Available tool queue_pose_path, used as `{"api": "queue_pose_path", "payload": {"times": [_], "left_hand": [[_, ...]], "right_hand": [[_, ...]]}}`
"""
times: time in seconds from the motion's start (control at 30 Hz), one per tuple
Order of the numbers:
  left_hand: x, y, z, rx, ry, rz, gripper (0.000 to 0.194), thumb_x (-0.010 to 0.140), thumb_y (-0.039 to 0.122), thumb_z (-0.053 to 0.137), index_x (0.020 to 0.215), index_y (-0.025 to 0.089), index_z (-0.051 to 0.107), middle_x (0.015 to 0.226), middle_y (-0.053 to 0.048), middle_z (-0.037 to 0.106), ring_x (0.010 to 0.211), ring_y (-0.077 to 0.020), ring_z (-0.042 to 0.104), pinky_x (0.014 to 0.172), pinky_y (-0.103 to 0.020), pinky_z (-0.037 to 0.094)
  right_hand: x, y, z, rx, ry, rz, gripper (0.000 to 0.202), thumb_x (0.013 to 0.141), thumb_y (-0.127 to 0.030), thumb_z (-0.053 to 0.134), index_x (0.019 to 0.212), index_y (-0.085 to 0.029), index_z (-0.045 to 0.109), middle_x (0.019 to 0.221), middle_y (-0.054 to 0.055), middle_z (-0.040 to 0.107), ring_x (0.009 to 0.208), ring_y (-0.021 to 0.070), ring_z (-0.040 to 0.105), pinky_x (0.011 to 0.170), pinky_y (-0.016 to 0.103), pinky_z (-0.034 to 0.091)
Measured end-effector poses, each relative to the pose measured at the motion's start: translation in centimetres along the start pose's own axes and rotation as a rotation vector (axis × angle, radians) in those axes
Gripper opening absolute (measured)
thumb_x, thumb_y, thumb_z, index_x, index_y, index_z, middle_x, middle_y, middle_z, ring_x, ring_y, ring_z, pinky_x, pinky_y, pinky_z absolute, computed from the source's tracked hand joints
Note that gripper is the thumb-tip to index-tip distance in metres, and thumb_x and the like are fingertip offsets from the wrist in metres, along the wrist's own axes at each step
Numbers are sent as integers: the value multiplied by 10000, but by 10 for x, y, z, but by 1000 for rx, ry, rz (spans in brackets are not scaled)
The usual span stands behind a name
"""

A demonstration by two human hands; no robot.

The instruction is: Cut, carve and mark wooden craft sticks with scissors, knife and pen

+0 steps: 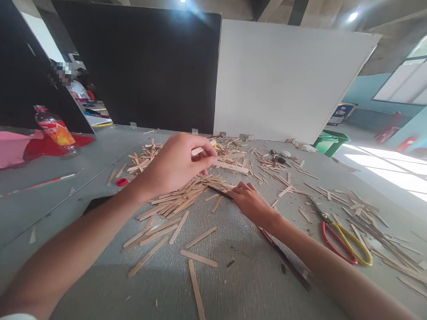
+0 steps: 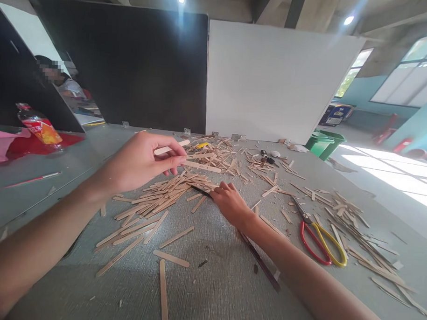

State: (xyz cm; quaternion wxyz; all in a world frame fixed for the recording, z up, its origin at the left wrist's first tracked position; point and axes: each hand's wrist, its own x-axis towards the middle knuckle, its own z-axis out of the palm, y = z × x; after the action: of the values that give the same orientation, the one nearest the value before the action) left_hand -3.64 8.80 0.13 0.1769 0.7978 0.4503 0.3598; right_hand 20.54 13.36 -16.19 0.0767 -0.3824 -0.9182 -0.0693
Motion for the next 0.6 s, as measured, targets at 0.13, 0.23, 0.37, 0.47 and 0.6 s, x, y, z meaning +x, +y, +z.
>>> {"api": "queue_pose_path", "payload": {"times": [0.13,0.23,0.37,0.47,0.6], "left_hand": [[-1,1,-3,4,26,4,103,921,259,695,849,221,758,795,-6,761,641,-163,736,645,-280,590],[-1,2,-8,-8,55,5,108,924,277,720,842,220,759,757,-4,748,638,-163,735,626,-273,586],[0,0,-15,-15,92,-7,86,906,257,727,839,217,765,772,-5,750,639,-165,746,611,-268,598],[0,-2,-19,4,121,-8,73,896,261,729,856,218,773,765,-10,759,620,-165,738,594,-273,596],[1,-5,-22,16,139,-8,78,898,263,719,882,216,779,799,-33,778,634,-173,744,591,-281,596]], "right_hand": [[2,6,-3,-34,-37,55,141,1010,-72,635,954,-152,737,995,81,762,1060,260,666,944,408,510],[0,20,-11,-53,-40,140,84,1036,-144,656,1065,-167,732,1081,46,748,1075,238,693,974,441,544],[-5,52,-21,-78,-58,304,121,1057,-251,673,1132,-174,729,1148,63,746,1096,246,710,970,465,585],[-12,78,-22,-93,-109,433,177,1056,-305,685,1173,-177,720,1196,77,738,1043,234,726,921,446,616],[-21,101,-13,-99,-192,544,234,1051,-334,695,1219,-173,706,1210,84,731,1006,230,734,874,429,634]]}}
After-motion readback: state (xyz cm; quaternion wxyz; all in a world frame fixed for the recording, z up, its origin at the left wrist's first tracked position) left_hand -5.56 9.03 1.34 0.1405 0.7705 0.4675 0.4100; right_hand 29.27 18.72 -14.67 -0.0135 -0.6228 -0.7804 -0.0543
